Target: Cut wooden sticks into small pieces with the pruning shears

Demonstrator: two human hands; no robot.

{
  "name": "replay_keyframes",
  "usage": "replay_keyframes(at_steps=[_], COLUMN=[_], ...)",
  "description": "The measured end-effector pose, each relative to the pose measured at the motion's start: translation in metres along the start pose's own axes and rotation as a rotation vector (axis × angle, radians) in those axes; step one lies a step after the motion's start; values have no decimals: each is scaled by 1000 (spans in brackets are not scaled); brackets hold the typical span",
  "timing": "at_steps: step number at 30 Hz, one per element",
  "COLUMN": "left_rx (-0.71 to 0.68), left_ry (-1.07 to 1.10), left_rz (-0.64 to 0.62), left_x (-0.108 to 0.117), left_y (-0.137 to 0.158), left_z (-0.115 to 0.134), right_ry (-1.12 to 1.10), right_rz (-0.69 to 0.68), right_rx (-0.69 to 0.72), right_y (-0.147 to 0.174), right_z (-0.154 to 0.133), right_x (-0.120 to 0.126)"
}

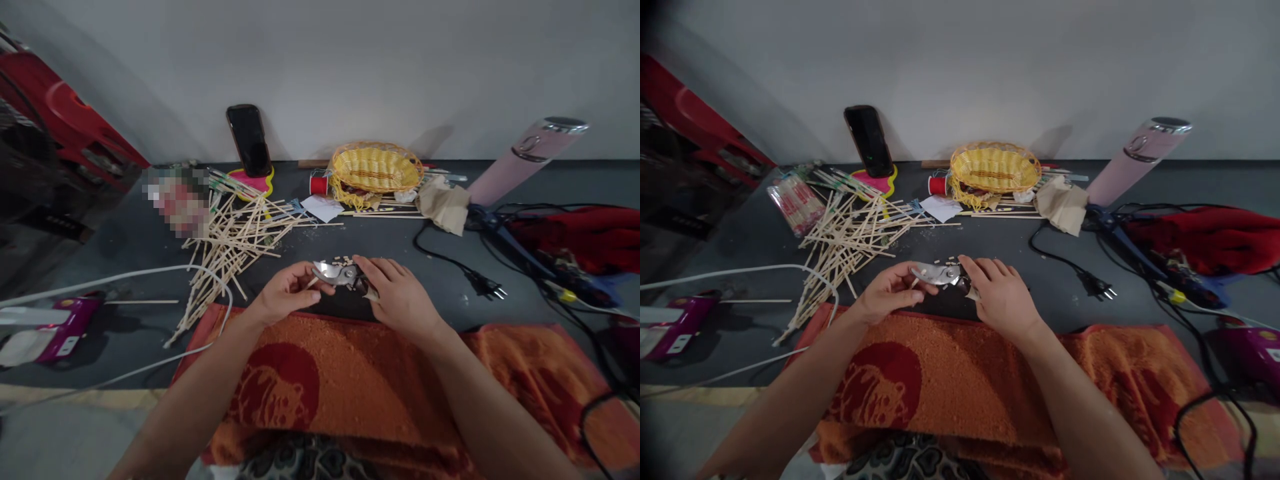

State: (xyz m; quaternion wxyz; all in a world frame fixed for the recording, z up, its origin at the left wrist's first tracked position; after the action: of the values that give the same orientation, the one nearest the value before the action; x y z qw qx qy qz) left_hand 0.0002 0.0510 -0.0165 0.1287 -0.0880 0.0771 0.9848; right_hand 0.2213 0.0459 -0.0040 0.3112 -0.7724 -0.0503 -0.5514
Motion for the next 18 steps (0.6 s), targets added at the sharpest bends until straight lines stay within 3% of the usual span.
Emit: replay_keyframes(at_steps=[5, 14, 18], left_rx=[-174, -230, -201], left_ry=[-41, -340, -335], left_rz=[288, 326, 315], left_x=[5, 2, 4], left_y=[-5, 1, 3], left_z=[-1, 3, 3], right_ry=[40, 19, -6], right_rz=[26, 21, -14], right_rx=[-48, -52, -53], right_y=[1, 1, 2], right_z=[2, -5, -4], right_x=[-1, -2, -5])
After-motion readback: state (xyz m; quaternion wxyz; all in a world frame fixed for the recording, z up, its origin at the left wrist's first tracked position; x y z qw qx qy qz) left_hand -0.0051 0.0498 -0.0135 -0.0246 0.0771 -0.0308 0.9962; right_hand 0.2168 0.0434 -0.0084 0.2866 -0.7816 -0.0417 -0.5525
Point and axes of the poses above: each hand's wrist, its own y-axis away from the middle knuckle, its own x-axis out of the back of the hand, z = x × y, the point moved 3 cm from there along -y, towards the middle knuckle, and after that the axes turned 15 degrees about z, right-handed, at the moved point
